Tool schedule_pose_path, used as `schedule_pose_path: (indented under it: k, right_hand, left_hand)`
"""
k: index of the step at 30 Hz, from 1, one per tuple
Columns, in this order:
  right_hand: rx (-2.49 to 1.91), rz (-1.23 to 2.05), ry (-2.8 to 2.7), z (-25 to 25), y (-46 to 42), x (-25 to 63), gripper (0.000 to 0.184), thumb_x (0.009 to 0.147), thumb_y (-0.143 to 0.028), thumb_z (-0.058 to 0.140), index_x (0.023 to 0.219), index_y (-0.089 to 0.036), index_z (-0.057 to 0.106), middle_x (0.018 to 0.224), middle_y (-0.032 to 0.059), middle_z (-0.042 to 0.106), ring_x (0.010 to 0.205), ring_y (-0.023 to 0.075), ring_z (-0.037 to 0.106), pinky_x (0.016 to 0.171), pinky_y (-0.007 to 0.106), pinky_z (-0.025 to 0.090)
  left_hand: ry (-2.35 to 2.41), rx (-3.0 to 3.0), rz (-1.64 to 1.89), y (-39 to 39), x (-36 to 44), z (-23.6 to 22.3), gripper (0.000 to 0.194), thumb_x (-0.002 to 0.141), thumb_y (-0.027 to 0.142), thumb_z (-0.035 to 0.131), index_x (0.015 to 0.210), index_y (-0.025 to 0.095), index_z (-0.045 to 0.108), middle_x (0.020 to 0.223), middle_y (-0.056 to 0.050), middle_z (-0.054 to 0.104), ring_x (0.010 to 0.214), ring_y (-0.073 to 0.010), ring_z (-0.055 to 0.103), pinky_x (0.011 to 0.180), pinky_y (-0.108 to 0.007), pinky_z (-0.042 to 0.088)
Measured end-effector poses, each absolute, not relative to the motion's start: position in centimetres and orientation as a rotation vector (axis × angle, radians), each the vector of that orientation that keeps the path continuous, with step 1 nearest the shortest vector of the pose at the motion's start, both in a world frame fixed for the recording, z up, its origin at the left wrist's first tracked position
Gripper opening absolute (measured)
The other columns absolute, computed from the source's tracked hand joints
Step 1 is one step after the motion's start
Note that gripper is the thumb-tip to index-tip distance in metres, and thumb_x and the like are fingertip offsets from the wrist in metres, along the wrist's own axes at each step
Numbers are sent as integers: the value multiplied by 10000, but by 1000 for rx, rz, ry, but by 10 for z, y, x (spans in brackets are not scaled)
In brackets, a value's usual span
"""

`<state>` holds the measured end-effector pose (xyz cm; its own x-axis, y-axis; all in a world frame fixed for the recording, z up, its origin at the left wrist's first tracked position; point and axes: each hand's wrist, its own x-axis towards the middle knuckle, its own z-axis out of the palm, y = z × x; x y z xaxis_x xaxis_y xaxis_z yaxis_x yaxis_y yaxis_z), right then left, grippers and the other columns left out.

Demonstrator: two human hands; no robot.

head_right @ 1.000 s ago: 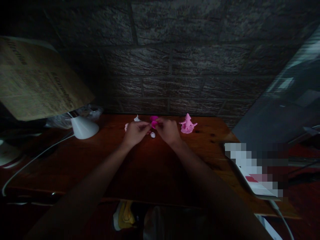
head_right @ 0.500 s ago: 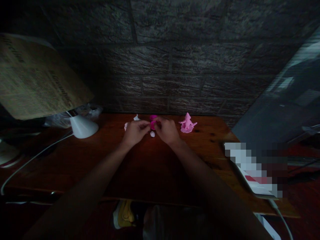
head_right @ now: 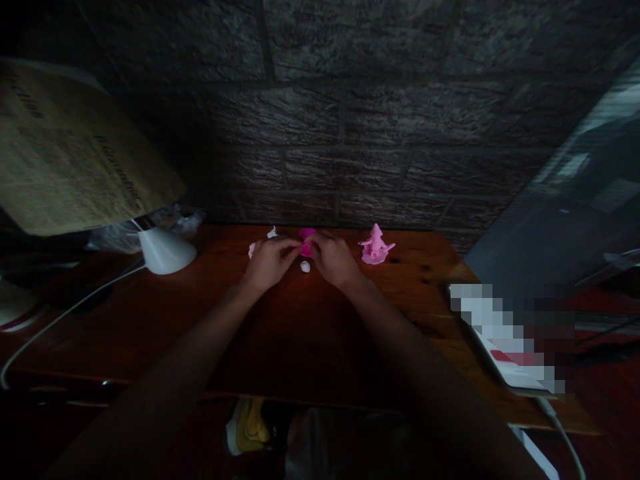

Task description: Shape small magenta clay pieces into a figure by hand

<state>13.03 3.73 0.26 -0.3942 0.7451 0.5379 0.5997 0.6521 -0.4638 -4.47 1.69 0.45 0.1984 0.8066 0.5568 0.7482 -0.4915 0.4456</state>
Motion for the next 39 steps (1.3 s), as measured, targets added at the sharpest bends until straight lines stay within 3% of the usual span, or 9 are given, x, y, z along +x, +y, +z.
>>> schedule_pose_path:
  k: [8,16,24,30,35,39]
  right_hand:
    - [-1059,367,-1892,1,35,127,216,902,-150,609,1072,-227,719,1005,27,804,907,200,766,841,326,585]
    - [-1029,406,-1908,3,32,124,241,901,-133,602,1085,-224,729,1045,27,804,952,198,769,887,337,592]
    - [-1170,247,-1978,4,28,122,194,889,-149,621,930,-244,786,920,20,817,853,222,778,806,334,588]
    - [-1157,160,-2039,6,29,127,292,879,-157,643,1090,-304,781,1019,14,811,859,242,775,812,372,586]
    - [-1161,122,-2161,11,31,132,262,898,-153,632,995,-316,812,920,4,820,781,228,772,788,350,573]
    - [-1159,233,-2071,13,32,131,226,888,-144,662,952,-300,814,929,6,819,843,227,781,816,342,579]
  left_hand:
    - [1458,2137,1338,19,-40,0,106,883,165,656,928,187,750,928,-54,807,846,-188,764,808,-297,593]
    - [1437,1997,1385,19,-38,0,125,879,170,662,902,191,783,937,-57,812,835,-204,773,797,-323,613]
    - [1462,1920,1377,19,-38,0,160,870,119,643,883,204,778,915,-37,813,834,-186,773,779,-291,611]
    - [1508,2091,1330,13,-37,4,183,884,130,636,922,227,785,954,-26,812,889,-205,770,856,-329,600]
    - [1539,2142,1258,11,-37,8,190,879,124,642,915,238,790,928,-21,812,872,-205,770,851,-330,598]
    - [1545,2105,1261,14,-38,5,159,858,127,663,903,222,783,921,-31,812,848,-203,772,832,-323,607]
